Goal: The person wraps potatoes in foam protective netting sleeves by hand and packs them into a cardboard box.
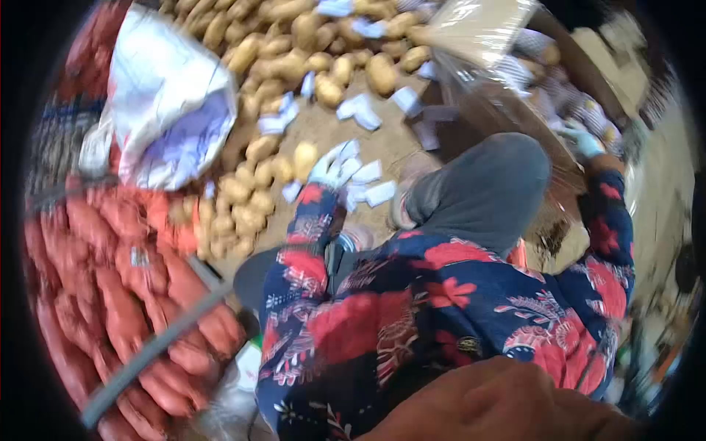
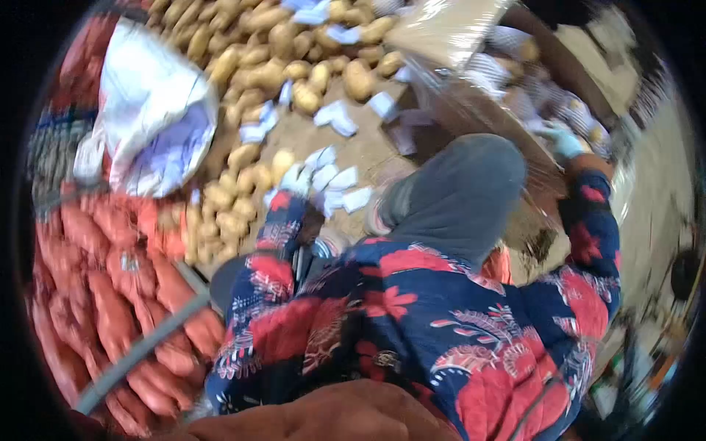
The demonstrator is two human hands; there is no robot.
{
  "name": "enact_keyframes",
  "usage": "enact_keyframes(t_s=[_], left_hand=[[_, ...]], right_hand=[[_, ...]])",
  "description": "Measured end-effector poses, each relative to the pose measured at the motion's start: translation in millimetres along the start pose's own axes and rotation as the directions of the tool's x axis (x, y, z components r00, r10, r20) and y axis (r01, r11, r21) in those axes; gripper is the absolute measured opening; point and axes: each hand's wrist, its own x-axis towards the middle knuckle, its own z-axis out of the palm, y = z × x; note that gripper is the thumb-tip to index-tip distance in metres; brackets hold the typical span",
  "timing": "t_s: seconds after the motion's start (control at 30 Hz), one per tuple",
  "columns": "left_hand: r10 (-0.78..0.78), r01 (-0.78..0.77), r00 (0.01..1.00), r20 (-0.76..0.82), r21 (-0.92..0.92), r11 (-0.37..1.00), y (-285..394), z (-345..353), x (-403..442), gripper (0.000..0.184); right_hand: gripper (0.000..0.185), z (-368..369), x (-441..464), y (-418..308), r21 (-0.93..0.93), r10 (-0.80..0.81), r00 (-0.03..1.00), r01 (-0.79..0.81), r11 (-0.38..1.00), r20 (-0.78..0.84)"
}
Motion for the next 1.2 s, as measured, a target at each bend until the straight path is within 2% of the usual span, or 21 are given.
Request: enact_keyframes(t_s=[0.1,0.17,0.2,0.23,0.27,0.3,0.4,0.43,0.53,0.63,0.77,0.87,0.9,0.93,0.97,1.0,1.03,1.07,1.1,1.17,1.2], left_hand=[[-0.003,0.016,0.999,-0.051,0.264,0.964,-32.0,-6.4,1.0,0.032],[-0.095,0.132,0.98,-0.178,0.213,0.968,-72.8,4.9,10.2,0.029],[-0.057,0.143,0.975,-0.216,0.404,0.904,-62.5,-0.2,10.7,0.03],[-0.107,0.164,0.979,-0.174,0.359,0.919,-68.2,-4.4,12.6,0.037],[-0.103,0.194,0.971,-0.217,0.455,0.869,-63.6,-2.1,12.5,0.037],[-0.095,0.223,0.963,-0.254,0.544,0.809,-55.0,2.7,11.8,0.038],[-0.005,0.068,0.995,-0.097,0.657,0.751,-40.8,11.7,13.2,0.047],[0.067,-0.051,0.998,-0.003,0.612,0.789,20.7,-3.4,-8.7,0.044],[-0.085,0.03,0.995,0.043,0.702,0.711,-20.9,14.4,6.9,0.037],[-0.155,-0.014,0.977,0.148,0.766,0.643,-66.8,26.9,36.7,0.03],[-0.393,0.302,0.917,0.068,0.528,0.794,-89.0,25.3,50.6,0.025],[0.055,-0.176,0.929,0.366,0.306,0.936,-80.1,24.6,77.9,0.018],[0.067,-0.022,0.946,0.317,-0.145,0.989,-70.0,36.4,81.1,0.018],[0.079,0.093,0.96,0.268,-0.575,0.813,-66.2,50.7,86.8,0.019],[0.085,0.087,0.96,0.266,-0.572,0.816,-57.1,58.5,90.3,0.019],[0.201,-0.142,0.94,0.277,-0.216,0.966,-3.0,42.3,74.7,0.015],[0.238,-0.388,0.901,0.363,0.426,0.818,63.0,23.9,45.9,0.012],[0.228,-0.465,0.878,0.421,0.639,0.612,102.0,16.5,29.2,0.009],[0.215,-0.492,0.869,0.445,0.739,0.459,125.2,11.9,17.1,0.008],[0.153,-0.438,0.88,0.449,0.645,0.627,72.7,22.1,22.9,0.025],[0.379,-0.483,0.876,0.299,0.574,0.662,64.8,15.2,11.0,0.022]], right_hand=[[0.031,0.8,28.5,5.3,-0.079,0.114,0.993,-0.111,0.991,0.033],[0.033,-18.7,29.7,-72.6,-0.168,-0.141,0.933,0.089,0.982,-0.331],[0.036,-39.8,23.8,-127.5,-0.123,-0.33,0.844,0.307,0.944,-0.423],[0.035,-44.9,18.9,-192.2,-0.042,-0.28,0.825,0.298,0.954,-0.491],[0.033,-46.9,9.8,-259.0,0.203,-0.316,0.778,0.487,0.849,-0.544],[0.032,-48.1,4.8,-314.4,0.182,-0.372,0.744,0.545,0.818,-0.554],[0.033,8.7,46.3,-382.7,0.275,-0.53,0.687,0.704,0.655,-0.497],[0.032,21.6,60.6,-391.3,0.258,-0.601,0.645,0.752,0.606,-0.471],[0.031,85.0,96.0,-373.7,0.212,-0.609,0.716,0.69,0.692,-0.341],[0.031,87.2,111.3,-367.8,0.368,-0.541,0.84,0.52,0.771,-0.052],[0.031,91.6,115.5,-366.6,0.452,-0.497,0.864,0.476,0.754,-0.081],[0.031,96.9,122.0,-363.3,0.472,-0.474,0.869,0.479,0.74,-0.139],[0.032,98.0,122.7,-361.1,0.458,-0.474,0.858,0.508,0.73,-0.195],[0.034,90.0,119.5,-365.4,0.415,-0.434,0.879,0.476,0.775,-0.199],[0.034,84.2,114.5,-369.5,0.414,-0.433,0.877,0.48,0.774,-0.206],[0.038,79.3,110.0,-373.8,0.352,-0.428,0.836,0.537,0.766,-0.344],[0.041,76.7,107.1,-375.2,0.283,-0.421,0.774,0.586,0.759,-0.473],[0.045,80.2,111.2,-374.9,0.23,-0.462,0.7,0.654,0.721,-0.544],[0.045,79.8,110.8,-374.1,0.228,-0.463,0.692,0.661,0.715,-0.554],[0.033,80.4,109.7,-369.1,0.254,-0.499,0.838,0.543,0.8,-0.221],[0.027,88.3,116.2,-364.3,0.283,-0.499,0.824,0.563,0.777,-0.269]])
